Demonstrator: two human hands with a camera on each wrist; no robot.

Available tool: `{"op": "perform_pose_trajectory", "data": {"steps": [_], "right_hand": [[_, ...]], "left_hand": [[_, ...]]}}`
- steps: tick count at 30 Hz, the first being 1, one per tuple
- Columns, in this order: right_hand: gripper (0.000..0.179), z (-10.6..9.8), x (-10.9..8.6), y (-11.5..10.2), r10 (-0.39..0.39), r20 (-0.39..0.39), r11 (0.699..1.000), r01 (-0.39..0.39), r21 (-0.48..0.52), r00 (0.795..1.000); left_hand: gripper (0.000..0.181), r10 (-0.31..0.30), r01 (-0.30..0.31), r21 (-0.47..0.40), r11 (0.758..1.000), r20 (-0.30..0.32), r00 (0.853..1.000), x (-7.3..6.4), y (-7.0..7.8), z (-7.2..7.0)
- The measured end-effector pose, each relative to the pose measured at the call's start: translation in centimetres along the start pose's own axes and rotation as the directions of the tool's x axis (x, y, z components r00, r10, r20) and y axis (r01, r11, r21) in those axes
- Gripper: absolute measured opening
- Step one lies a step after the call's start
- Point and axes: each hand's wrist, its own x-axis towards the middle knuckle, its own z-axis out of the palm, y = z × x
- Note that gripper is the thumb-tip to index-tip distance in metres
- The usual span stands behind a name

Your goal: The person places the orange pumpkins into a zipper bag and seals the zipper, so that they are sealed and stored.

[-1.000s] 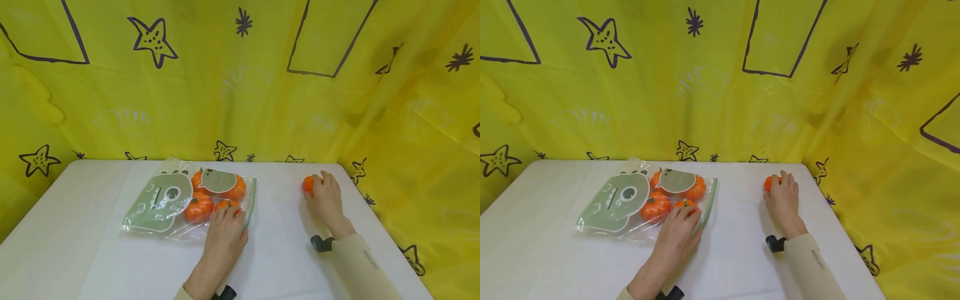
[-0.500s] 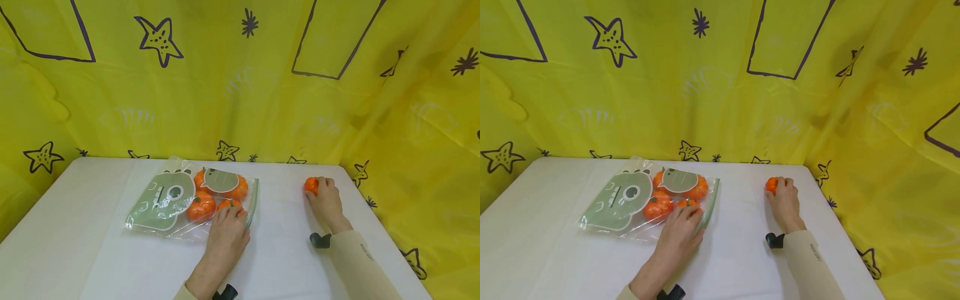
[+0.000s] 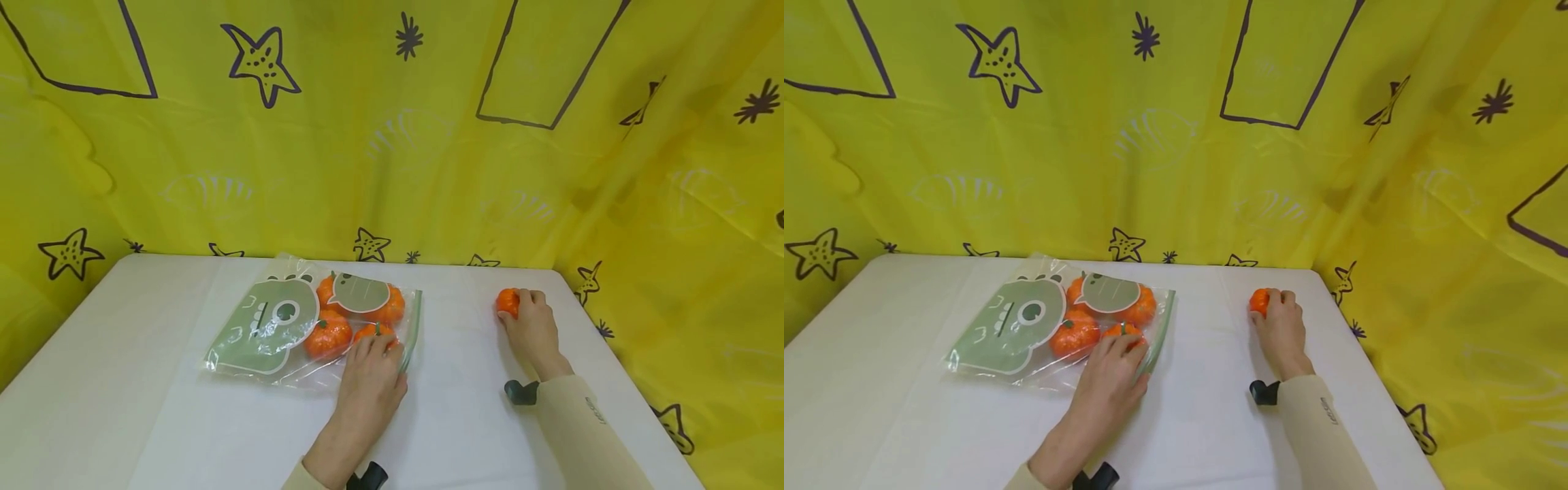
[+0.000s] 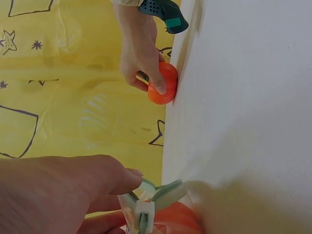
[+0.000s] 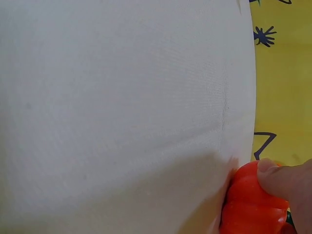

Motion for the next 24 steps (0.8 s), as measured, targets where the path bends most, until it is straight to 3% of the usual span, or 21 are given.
{"op": "perform_pose_trajectory", "data": {"steps": [8, 18, 24], "right_hand": [[0.055, -0.4, 0.1, -0.1, -0.002, 0.028, 1.0, 0.001, 0.022, 1.0], [0.056, -1.1, -0.6, -0.9, -0.066, 0.086, 0.996, 0.06, 0.068, 0.994], [0.055, -0.9, -2.2, -2.2, -0.126, 0.043, 0.984, 0.119, 0.135, 0.991]], "left_hand": [[0.029, 0.004, -0.004, 0.001, 1.0, -0.006, 1.0, 0.1, 0.0, 0.0], [0.028, 0.001, -0.001, -0.008, 1.0, -0.006, 1.0, 0.1, -0.1, 0.0], [0.029, -0.012, 0.012, -0.022, 1.0, 0.016, 1.0, 0.2, 0.0, -0.2]]}}
